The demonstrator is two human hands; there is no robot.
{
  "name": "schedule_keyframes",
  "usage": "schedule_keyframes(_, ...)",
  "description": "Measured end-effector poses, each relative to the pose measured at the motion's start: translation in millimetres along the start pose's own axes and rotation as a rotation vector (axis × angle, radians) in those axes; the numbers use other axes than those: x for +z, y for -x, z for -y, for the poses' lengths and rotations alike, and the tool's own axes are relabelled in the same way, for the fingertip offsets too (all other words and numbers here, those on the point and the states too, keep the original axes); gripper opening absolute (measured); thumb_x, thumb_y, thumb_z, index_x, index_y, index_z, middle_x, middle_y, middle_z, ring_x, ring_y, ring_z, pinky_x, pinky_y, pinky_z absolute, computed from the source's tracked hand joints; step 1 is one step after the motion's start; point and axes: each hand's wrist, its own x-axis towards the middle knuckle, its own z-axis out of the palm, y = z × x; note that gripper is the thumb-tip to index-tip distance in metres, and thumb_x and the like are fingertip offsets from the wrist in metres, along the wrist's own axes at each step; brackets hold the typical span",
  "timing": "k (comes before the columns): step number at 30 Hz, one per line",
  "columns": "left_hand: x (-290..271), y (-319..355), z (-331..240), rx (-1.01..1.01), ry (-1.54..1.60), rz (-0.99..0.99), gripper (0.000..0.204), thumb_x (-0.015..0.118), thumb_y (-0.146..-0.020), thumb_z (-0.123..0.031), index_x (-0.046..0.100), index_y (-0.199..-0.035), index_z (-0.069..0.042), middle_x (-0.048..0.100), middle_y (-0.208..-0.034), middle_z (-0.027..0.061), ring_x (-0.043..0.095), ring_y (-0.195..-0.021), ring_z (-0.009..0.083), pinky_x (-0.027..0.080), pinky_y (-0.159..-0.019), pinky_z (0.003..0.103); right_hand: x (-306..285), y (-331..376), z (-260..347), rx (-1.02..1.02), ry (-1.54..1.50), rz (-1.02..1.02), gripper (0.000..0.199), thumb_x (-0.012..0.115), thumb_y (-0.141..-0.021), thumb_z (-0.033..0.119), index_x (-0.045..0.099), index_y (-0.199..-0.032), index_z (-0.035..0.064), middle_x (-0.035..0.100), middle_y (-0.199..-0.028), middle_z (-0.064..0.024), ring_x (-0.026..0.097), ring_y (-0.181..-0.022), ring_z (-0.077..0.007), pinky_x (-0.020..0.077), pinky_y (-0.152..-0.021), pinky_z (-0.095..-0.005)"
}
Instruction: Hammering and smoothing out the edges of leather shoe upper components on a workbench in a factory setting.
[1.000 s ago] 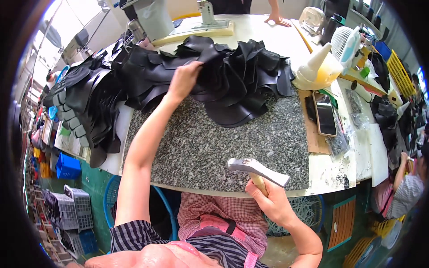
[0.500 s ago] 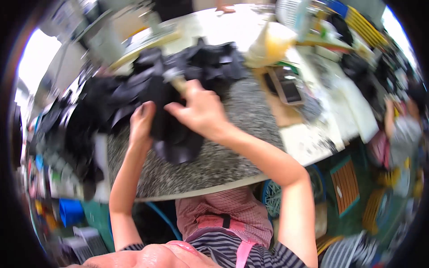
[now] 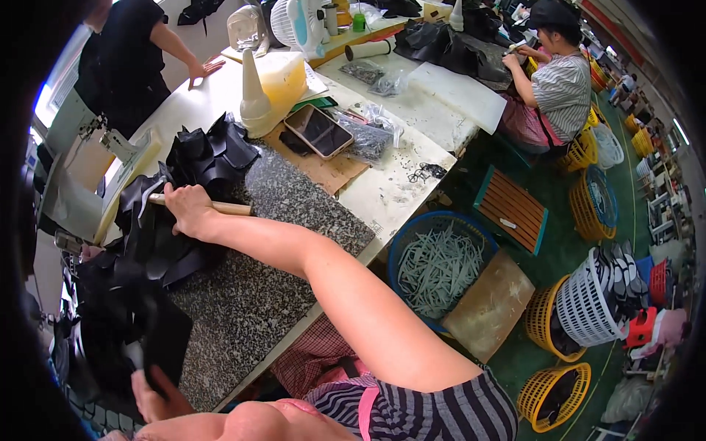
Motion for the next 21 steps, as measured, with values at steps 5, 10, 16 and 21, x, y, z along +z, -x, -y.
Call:
schedule_keyframes(5, 38.0, 23.6, -77.4, 0.01, 0.704, 0.727, 0.039, 0.089, -0.074, -0.025, 0.063, -0.087, 0.0, 0.071, -0.126, 0.0199, 0.067, -0.106, 0.0377, 0.055, -0.089, 0.045, -2.9, -1.8, -3.2, -0.047, -0.069, -0.003, 0.081, 0.094, -0.057, 0.057, 0.054, -0.101, 0.0031, 0.074, -0.082, -0.0178, 0.077, -0.079, -0.0342, 0.0614, -0.071, -0.041)
schedule_keyframes(10, 61.3, 10.5, -72.7, 0.059, 0.905, 0.831, 0.054, 0.079, -0.082, -0.049, 0.07, -0.108, -0.003, 0.06, -0.145, 0.017, 0.055, -0.13, 0.0384, 0.044, -0.108, 0.046, -71.5, 38.7, -16.8, -0.167, -0.211, -0.072, 0.066, 0.076, -0.084, 0.058, 0.056, -0.103, -0.0014, 0.072, -0.075, -0.0207, 0.075, -0.072, -0.037, 0.0597, -0.065, -0.0456)
schedule_keyframes(16, 96.9, 8.5, -74.3, 0.002, 0.749, 0.702, 0.068, 0.09, -0.067, -0.03, 0.064, -0.126, -0.008, 0.059, -0.12, 0.0103, 0.056, -0.114, 0.0329, 0.048, -0.098, 0.044, -159.8, 162.7, -49.6, -0.007, -0.556, 0.15, 0.031, 0.075, -0.094, 0.027, 0.064, -0.102, -0.0009, 0.06, -0.07, -0.0098, 0.063, -0.061, -0.0173, 0.0471, -0.058, -0.0344)
schedule_keyframes(21, 115.1, 16.2, -78.0, 0.096, 0.577, 0.624, 0.055, 0.084, -0.076, -0.033, 0.066, -0.121, -0.007, 0.06, -0.116, 0.0064, 0.057, -0.109, 0.0285, 0.048, -0.094, 0.041, -203.8, 245.3, -62.8, 0.208, -0.616, 0.389, 0.022, 0.066, -0.098, 0.017, 0.06, -0.095, -0.0039, 0.047, -0.071, -0.0055, 0.046, -0.061, -0.0118, 0.039, -0.056, -0.0312)
